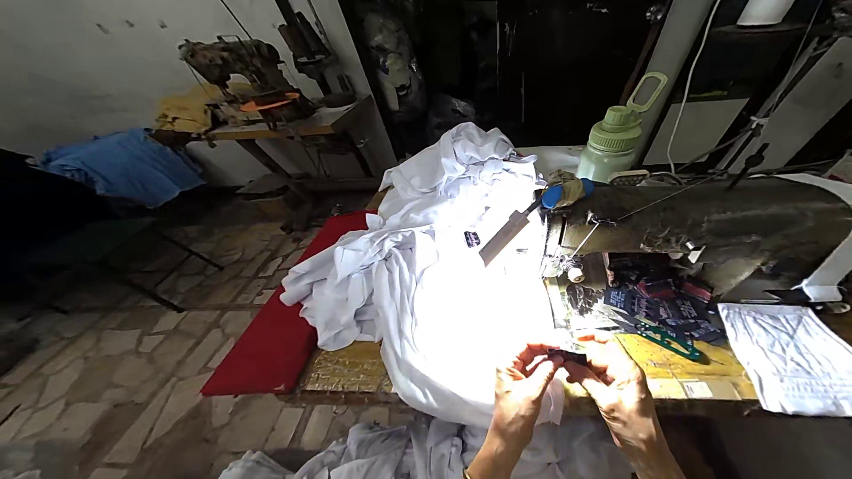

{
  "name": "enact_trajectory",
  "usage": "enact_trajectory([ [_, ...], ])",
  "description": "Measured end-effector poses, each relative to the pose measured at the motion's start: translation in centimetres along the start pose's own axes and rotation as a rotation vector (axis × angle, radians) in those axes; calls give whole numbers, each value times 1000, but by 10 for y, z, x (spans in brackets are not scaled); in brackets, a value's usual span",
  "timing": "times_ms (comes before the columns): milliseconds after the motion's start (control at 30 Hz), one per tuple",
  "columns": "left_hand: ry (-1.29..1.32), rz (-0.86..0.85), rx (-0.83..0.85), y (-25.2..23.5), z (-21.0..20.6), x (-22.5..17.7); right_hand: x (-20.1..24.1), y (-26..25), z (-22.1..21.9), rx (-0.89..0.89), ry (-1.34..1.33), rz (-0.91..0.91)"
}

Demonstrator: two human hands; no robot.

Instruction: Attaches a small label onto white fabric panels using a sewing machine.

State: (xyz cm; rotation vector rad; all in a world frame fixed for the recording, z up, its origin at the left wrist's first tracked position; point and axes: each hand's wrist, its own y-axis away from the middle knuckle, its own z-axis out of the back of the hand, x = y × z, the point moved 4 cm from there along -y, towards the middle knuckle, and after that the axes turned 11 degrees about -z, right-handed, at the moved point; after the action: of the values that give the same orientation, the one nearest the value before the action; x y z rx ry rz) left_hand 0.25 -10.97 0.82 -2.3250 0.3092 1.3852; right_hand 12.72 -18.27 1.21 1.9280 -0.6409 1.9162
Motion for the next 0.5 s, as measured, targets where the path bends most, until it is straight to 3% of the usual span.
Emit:
enact_trajectory([
  [67,35,-43,29,3,5,-1,0,2,-2,-2,-15,1],
  [133,53,-3,70,6,10,-2,-2,5,-1,-22,8,133],
  [233,122,262,70,5,15,-4,1,8,2,-38,208,395],
  [300,109,337,47,4,14,-8,5,11,2,-17,318,467],
  [400,58,240,35,1,15,-11,6,14,4,-48,264,415],
  [500,8,123,7,-1,18,-13,7,15,9,-76,69,233],
])
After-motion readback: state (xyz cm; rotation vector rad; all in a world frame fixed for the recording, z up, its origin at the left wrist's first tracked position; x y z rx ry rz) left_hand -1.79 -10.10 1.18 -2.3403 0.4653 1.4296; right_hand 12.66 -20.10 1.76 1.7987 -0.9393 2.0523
